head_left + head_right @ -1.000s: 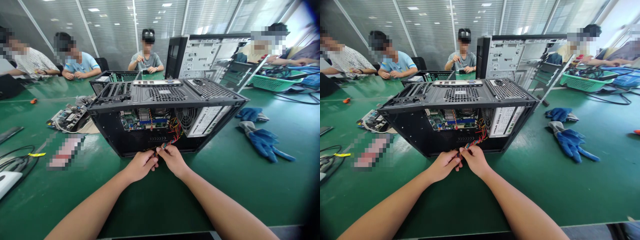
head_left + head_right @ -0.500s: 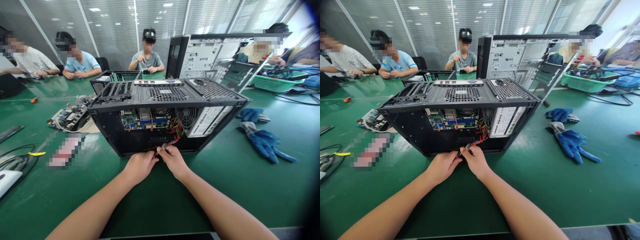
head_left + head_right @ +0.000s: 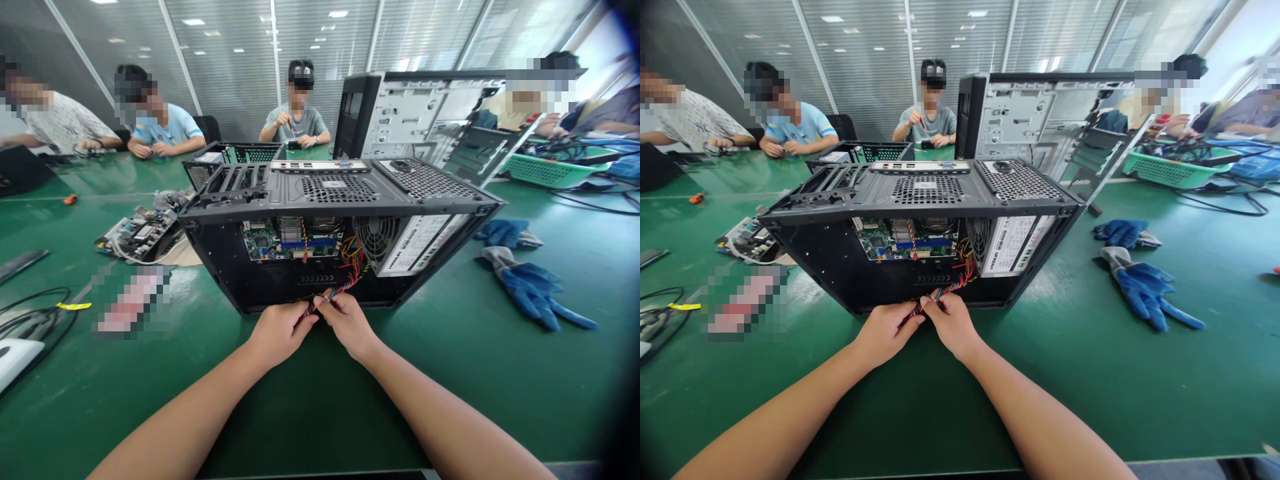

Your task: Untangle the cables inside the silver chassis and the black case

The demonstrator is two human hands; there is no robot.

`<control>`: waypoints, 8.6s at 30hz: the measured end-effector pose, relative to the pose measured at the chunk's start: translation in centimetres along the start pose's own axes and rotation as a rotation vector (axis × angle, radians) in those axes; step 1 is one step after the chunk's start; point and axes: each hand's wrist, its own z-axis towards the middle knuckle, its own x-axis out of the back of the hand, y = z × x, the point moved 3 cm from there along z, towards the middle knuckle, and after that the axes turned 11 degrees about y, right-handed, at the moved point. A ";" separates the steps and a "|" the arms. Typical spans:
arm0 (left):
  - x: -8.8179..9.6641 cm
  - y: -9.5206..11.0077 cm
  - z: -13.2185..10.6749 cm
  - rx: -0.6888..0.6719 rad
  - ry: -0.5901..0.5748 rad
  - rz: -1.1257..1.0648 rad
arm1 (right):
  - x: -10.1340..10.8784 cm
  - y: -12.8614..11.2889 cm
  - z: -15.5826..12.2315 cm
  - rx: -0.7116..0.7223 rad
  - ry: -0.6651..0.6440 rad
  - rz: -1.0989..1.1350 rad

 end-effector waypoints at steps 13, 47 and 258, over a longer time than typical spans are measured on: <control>0.1 0.3 -0.1 -0.041 0.041 0.185 | 0.0 0.2 -0.2 -0.061 0.041 0.041; -0.5 0.6 -0.1 0.469 -0.216 -0.804 | 0.3 -0.3 0.1 -0.506 0.074 0.694; 0.3 0.5 0.0 0.076 -0.020 -0.165 | 0.0 0.0 0.6 -0.277 0.000 0.637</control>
